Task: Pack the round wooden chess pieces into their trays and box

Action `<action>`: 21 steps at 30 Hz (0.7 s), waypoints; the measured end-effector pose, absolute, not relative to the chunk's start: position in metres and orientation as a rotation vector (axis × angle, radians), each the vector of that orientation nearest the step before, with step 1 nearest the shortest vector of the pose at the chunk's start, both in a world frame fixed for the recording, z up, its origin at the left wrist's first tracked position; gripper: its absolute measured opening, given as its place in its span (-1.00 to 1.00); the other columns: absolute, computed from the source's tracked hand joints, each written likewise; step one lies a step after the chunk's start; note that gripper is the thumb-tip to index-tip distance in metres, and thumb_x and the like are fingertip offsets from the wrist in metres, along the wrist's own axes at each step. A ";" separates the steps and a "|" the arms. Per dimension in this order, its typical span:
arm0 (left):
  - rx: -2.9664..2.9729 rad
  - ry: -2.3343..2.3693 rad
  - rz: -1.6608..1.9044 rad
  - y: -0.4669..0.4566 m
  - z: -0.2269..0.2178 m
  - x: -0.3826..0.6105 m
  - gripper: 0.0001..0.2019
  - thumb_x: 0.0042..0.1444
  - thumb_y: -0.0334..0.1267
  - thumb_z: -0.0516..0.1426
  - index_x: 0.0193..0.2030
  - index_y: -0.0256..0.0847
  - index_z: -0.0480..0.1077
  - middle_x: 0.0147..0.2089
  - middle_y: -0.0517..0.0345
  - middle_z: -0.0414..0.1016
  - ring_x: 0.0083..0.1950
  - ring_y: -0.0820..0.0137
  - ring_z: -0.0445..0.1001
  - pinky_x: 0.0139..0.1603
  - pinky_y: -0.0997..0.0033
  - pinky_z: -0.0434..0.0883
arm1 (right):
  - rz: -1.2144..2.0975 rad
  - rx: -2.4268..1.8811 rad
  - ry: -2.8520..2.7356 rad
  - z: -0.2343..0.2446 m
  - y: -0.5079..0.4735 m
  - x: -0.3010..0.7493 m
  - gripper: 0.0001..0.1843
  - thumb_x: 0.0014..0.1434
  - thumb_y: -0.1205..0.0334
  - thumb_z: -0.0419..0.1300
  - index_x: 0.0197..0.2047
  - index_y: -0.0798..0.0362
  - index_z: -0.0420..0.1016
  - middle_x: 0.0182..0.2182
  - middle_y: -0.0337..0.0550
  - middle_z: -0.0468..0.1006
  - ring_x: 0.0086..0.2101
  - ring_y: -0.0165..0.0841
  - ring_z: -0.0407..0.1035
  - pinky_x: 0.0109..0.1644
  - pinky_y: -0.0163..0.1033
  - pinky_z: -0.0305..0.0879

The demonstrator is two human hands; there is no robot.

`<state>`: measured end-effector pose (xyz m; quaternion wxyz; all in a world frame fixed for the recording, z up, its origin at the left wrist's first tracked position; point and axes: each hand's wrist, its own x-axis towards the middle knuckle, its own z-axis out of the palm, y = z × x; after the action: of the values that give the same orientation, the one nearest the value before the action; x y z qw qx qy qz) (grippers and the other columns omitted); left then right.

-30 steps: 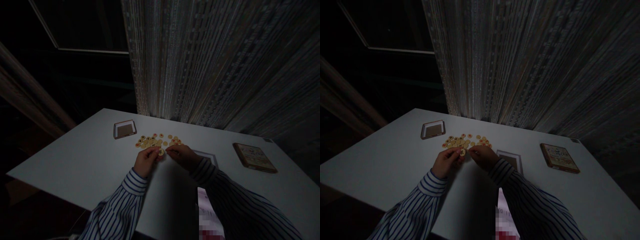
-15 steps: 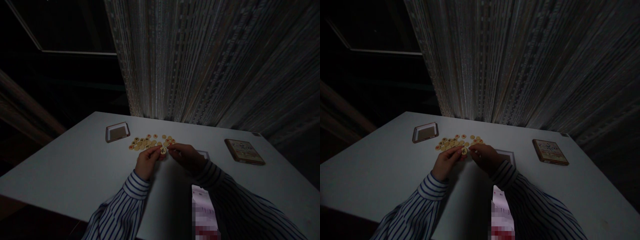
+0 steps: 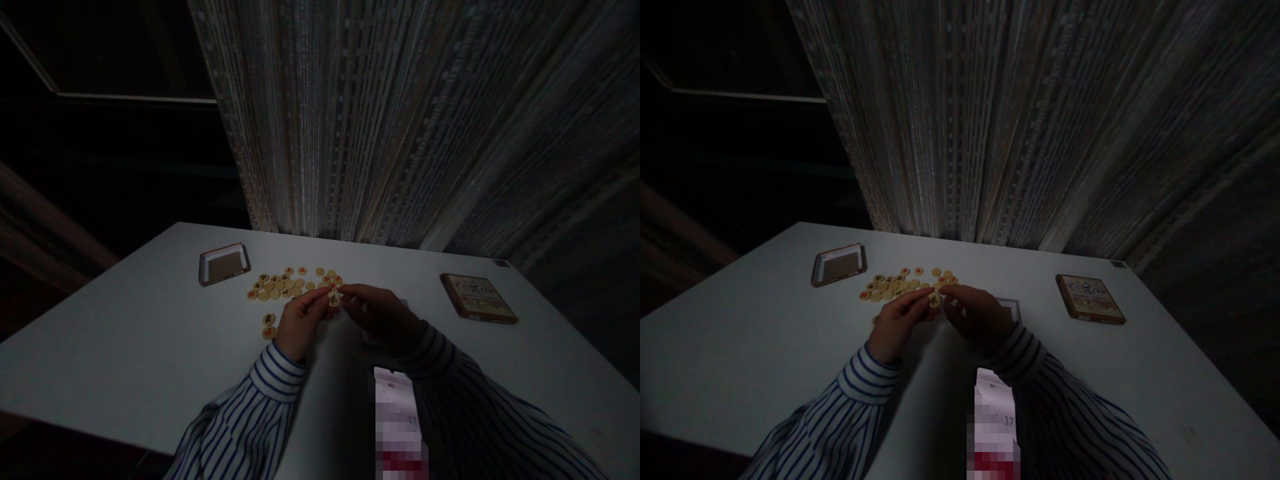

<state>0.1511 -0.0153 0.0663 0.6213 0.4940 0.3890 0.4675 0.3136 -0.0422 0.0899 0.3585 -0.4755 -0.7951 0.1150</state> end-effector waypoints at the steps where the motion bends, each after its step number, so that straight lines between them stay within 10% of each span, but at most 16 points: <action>1: 1.135 0.889 1.083 -0.016 0.067 0.153 -0.63 -0.15 -0.16 0.22 -0.17 -0.30 0.47 -0.48 0.11 0.54 -0.43 0.40 0.50 -0.35 0.42 0.44 | 0.304 -1.216 -2.050 0.090 -0.043 0.315 -0.70 0.09 0.27 0.05 -0.09 0.12 0.38 -0.31 -0.09 0.54 -0.46 -0.45 0.38 -0.35 -0.31 0.33; 21: 1.066 0.900 1.099 -0.021 0.074 0.184 -0.76 -0.16 -0.22 0.23 -0.32 -0.30 0.49 -0.41 0.11 0.53 -0.44 0.47 0.44 -0.39 0.51 0.39 | 0.451 -1.187 -1.996 0.091 -0.045 0.341 -0.73 0.11 0.23 0.10 -0.10 0.07 0.40 -0.29 -0.11 0.53 -0.32 -0.40 0.41 -0.25 -0.26 0.35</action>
<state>0.1842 -0.0211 0.0744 0.6312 0.4655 0.3931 0.4800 0.3412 -0.0451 0.0910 0.3782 -0.4643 -0.7811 0.1766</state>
